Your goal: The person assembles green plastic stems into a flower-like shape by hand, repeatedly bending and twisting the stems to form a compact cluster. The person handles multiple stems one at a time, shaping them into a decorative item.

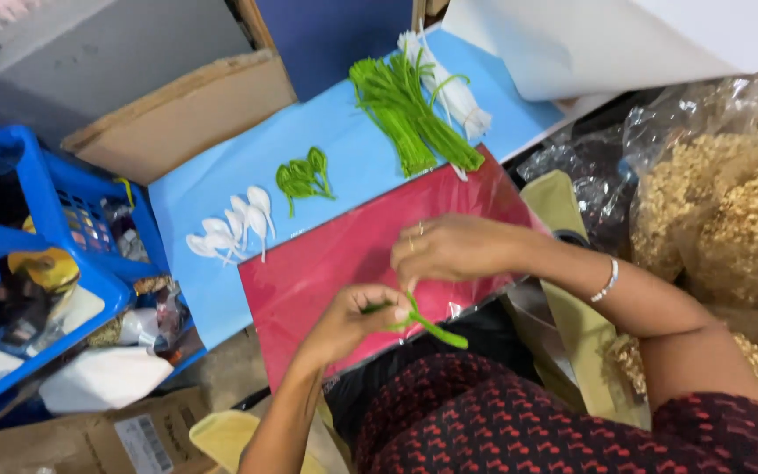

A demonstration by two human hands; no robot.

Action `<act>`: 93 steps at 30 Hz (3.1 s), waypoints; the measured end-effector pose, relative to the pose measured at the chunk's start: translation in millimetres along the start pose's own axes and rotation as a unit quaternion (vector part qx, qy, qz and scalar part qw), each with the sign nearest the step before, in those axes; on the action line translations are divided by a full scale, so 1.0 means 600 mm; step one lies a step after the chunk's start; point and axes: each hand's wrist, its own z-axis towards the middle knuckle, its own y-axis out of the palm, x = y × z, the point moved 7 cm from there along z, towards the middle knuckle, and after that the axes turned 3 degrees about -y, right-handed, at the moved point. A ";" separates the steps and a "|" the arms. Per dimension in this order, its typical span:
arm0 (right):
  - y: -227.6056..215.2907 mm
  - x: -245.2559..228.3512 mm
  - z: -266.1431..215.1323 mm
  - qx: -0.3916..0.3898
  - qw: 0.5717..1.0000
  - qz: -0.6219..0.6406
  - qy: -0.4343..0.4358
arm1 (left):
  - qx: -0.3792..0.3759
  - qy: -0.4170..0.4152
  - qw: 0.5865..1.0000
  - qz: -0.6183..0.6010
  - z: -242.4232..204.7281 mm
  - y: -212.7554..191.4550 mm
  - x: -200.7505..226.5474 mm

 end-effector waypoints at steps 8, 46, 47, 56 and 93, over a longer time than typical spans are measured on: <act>-0.001 -0.083 0.041 -0.059 0.929 -0.301 -0.207 | -0.013 0.049 0.998 0.022 0.009 0.019 0.045; -0.038 0.100 -0.034 0.508 0.837 0.016 0.204 | 0.442 0.300 0.844 0.038 0.090 -0.072 0.080; -0.023 0.092 -0.044 0.507 0.833 0.021 0.219 | 0.441 0.286 0.850 0.034 0.077 -0.060 0.069; -0.053 0.044 -0.045 0.433 0.894 -0.022 0.117 | 0.350 0.184 0.919 -0.014 0.059 -0.039 0.055; -0.061 0.047 -0.070 0.392 0.915 -0.065 0.068 | 0.148 0.190 0.946 -0.215 0.112 -0.010 0.039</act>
